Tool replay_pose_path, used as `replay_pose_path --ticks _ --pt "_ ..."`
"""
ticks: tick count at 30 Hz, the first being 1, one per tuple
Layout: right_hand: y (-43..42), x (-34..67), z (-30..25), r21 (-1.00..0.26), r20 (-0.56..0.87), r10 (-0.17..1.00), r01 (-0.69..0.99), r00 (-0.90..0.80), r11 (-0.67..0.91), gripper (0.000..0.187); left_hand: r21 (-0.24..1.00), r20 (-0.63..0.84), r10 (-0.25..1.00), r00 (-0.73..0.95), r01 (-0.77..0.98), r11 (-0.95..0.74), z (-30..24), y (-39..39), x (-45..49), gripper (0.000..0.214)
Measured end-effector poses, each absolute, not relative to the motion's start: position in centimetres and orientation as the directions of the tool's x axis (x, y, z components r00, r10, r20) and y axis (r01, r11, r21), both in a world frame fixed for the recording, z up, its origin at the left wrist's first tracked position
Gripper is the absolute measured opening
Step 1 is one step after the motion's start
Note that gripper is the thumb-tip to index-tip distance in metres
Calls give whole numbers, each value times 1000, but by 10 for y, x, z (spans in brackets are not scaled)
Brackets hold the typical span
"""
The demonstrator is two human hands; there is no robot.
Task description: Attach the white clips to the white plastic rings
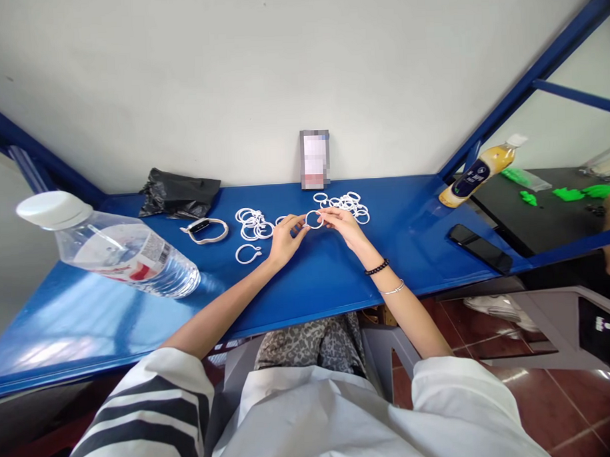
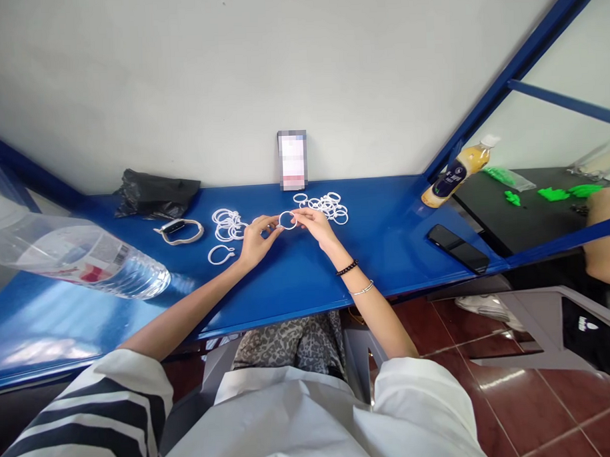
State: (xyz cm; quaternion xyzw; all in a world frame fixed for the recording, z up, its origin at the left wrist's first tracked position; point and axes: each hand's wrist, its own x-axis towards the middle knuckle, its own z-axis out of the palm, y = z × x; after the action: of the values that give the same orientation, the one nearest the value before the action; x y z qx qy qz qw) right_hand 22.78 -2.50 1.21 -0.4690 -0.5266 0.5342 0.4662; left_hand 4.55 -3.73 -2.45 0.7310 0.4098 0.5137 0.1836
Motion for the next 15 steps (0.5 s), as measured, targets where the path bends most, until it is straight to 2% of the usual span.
replay_pose_path --ticks 15 --pt "-26 228 14 -999 -21 991 27 -135 -18 21 706 605 792 80 407 -580 -24 -37 45 20"
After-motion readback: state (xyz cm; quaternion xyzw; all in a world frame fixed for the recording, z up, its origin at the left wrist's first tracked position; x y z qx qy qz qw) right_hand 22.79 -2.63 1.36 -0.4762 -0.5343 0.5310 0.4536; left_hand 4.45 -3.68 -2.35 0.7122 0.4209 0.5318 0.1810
